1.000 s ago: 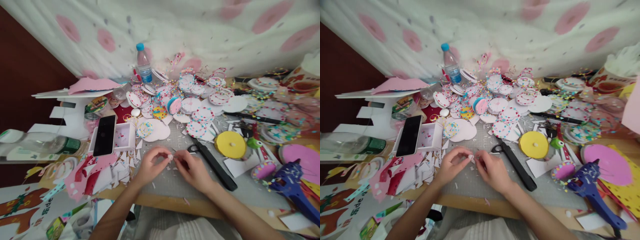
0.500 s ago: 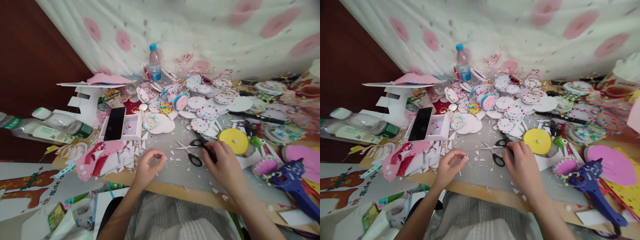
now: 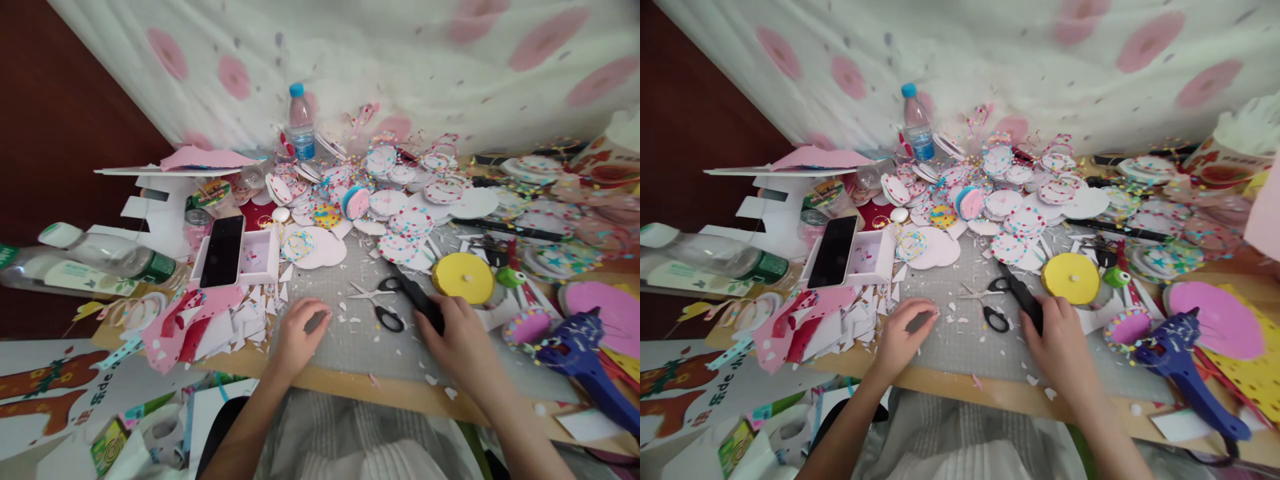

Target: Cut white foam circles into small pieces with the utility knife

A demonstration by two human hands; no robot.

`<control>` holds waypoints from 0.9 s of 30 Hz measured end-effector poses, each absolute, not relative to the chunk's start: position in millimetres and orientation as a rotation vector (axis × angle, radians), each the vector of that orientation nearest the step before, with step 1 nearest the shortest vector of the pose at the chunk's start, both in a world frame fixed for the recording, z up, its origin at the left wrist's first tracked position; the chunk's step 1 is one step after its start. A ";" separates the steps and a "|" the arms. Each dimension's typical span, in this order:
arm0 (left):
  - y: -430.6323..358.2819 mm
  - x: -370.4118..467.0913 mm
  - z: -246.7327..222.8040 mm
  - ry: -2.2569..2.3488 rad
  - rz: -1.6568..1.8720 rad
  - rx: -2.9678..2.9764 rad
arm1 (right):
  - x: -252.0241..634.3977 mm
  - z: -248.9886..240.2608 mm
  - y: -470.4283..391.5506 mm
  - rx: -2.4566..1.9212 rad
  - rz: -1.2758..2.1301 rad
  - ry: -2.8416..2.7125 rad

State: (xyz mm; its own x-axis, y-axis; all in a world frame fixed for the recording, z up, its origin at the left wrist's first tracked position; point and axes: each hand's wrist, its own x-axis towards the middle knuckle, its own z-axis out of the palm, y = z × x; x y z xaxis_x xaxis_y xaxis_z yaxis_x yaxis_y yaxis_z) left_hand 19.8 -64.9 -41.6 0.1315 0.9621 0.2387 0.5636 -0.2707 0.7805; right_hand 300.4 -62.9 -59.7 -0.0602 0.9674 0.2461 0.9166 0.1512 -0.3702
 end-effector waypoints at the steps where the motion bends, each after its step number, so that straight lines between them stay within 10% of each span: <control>1: -64.1 19.6 -43.4 1.476 0.996 1.930 | 300.8 -57.3 -65.8 -1.803 0.208 -1.970; 14: -62.3 19.7 -46.1 1.612 0.898 2.134 | 256.1 -24.7 -106.2 -1.747 1.199 -1.709; 27: -60.0 16.8 -47.9 1.560 0.910 2.059 | 243.7 -36.5 -107.7 -1.726 1.237 -1.719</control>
State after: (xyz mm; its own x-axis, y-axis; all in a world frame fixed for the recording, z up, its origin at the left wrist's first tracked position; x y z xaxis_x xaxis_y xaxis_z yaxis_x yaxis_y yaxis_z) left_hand 16.8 -60.0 -47.9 0.1653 0.9523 0.2565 0.6917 -0.2973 0.6582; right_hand 243.7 -107.7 -36.5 -0.1517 0.9424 -0.2980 0.5819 -0.1586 -0.7976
